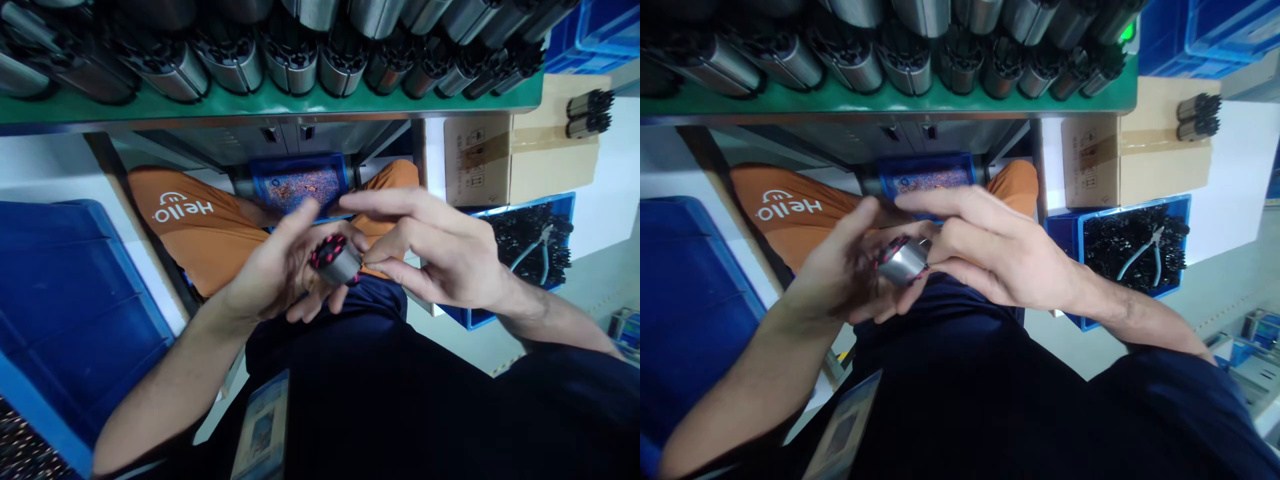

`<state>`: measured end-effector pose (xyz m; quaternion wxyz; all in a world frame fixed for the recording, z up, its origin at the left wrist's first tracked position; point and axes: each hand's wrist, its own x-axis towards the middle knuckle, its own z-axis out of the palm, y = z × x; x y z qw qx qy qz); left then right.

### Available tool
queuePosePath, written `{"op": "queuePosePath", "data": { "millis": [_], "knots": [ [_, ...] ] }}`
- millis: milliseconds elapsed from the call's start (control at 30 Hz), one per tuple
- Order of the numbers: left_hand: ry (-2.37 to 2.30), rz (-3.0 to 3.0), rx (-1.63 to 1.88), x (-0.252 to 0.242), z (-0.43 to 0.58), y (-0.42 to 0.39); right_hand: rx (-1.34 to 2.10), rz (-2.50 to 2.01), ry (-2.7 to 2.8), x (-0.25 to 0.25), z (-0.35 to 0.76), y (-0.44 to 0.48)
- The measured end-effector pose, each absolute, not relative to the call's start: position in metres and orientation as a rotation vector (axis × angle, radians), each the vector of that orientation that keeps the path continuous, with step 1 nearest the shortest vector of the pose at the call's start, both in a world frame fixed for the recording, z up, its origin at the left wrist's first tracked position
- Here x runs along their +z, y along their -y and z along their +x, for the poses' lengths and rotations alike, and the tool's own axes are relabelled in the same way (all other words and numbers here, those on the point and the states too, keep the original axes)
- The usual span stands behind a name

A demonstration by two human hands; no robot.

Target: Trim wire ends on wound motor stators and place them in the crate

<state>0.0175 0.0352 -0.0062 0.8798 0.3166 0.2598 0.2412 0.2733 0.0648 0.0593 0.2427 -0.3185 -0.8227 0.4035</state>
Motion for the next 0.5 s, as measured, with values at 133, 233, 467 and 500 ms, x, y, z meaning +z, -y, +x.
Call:
{"op": "queuePosePath", "data": {
  "millis": [133, 233, 467, 500],
  "knots": [
    [-1.162, 1.372, 1.095, -0.015, 0.018, -0.020, 1.519, -1.168, 1.861, 0.052, 0.278, -0.055],
    [-1.335, 2.104, 1.155, 0.001, 0.024, -0.007, 1.627, -1.187, 1.787, 0.046, 0.277, -0.050],
    [-0.739, 1.392, 0.745, 0.023, 0.023, -0.022, 0.977, -0.680, 2.346, 0.068, 0.285, -0.078],
    [-0.700, 1.343, 0.697, 0.024, 0.021, -0.023, 0.977, -0.628, 2.335, 0.071, 0.289, -0.082]
  ]
}}
